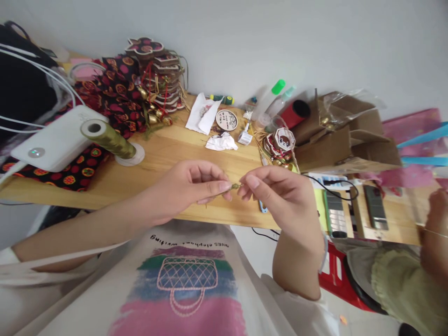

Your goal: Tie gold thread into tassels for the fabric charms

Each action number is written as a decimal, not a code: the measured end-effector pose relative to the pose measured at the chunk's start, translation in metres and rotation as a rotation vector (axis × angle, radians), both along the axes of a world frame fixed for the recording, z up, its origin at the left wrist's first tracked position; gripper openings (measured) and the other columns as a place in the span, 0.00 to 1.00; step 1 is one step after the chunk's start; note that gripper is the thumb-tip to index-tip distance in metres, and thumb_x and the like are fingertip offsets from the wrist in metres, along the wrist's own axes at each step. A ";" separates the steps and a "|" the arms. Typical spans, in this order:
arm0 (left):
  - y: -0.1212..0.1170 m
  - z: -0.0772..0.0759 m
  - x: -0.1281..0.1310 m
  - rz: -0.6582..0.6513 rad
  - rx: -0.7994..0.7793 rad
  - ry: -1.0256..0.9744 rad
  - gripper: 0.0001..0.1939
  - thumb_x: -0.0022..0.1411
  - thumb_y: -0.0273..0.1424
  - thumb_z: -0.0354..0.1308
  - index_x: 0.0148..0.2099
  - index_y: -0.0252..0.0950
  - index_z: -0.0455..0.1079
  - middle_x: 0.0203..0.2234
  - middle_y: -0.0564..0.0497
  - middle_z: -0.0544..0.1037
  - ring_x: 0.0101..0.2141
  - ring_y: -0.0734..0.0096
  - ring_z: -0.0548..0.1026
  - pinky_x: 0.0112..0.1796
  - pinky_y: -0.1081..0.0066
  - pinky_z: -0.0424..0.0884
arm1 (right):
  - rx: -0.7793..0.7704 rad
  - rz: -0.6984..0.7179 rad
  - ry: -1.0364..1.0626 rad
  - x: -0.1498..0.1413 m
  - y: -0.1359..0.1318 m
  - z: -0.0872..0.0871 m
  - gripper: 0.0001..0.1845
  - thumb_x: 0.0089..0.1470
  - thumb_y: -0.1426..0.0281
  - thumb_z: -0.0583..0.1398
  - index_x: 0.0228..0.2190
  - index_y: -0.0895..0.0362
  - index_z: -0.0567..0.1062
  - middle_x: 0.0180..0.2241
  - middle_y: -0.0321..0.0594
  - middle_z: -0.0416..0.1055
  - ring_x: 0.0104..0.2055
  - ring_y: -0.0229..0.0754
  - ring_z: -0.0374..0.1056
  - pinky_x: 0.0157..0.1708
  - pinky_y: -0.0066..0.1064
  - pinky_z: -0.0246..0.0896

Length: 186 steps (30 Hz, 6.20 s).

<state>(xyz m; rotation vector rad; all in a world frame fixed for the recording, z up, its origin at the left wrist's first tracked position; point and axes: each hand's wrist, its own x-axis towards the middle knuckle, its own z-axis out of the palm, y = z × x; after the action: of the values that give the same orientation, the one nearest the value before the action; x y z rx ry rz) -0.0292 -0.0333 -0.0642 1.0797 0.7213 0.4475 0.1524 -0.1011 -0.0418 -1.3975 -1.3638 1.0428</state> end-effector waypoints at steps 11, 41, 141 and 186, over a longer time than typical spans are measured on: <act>-0.001 -0.001 0.001 -0.015 -0.034 -0.043 0.07 0.54 0.31 0.65 0.30 0.33 0.73 0.23 0.55 0.79 0.16 0.86 0.59 0.17 0.81 0.54 | 0.066 0.032 -0.059 0.001 -0.004 0.000 0.02 0.53 0.73 0.65 0.32 0.57 0.79 0.25 0.36 0.78 0.26 0.34 0.72 0.27 0.26 0.68; -0.004 0.006 0.001 0.063 0.059 0.003 0.05 0.56 0.26 0.64 0.29 0.34 0.72 0.18 0.58 0.75 0.15 0.86 0.61 0.15 0.83 0.54 | 0.035 0.026 -0.032 -0.001 -0.009 -0.002 0.02 0.52 0.73 0.66 0.31 0.56 0.77 0.26 0.36 0.78 0.27 0.35 0.72 0.28 0.28 0.68; -0.004 -0.004 0.015 0.053 0.101 0.124 0.04 0.53 0.29 0.67 0.27 0.36 0.78 0.24 0.53 0.83 0.28 0.73 0.79 0.33 0.75 0.75 | -0.029 0.053 -0.226 0.016 -0.002 -0.005 0.07 0.50 0.73 0.65 0.22 0.58 0.74 0.19 0.32 0.70 0.22 0.31 0.61 0.21 0.23 0.56; -0.003 -0.007 0.020 0.309 -0.060 -0.040 0.09 0.44 0.20 0.70 0.27 0.39 0.79 0.23 0.60 0.83 0.26 0.83 0.80 0.29 0.89 0.73 | 0.064 -0.322 0.012 -0.032 -0.025 -0.024 0.01 0.49 0.73 0.66 0.27 0.57 0.79 0.21 0.33 0.77 0.21 0.31 0.68 0.20 0.20 0.63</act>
<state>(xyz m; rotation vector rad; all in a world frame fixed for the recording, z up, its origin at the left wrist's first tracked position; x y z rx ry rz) -0.0095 -0.0366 -0.0713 0.9026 0.8652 0.7050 0.1204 -0.1265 -0.0655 -1.5003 -1.1067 0.7867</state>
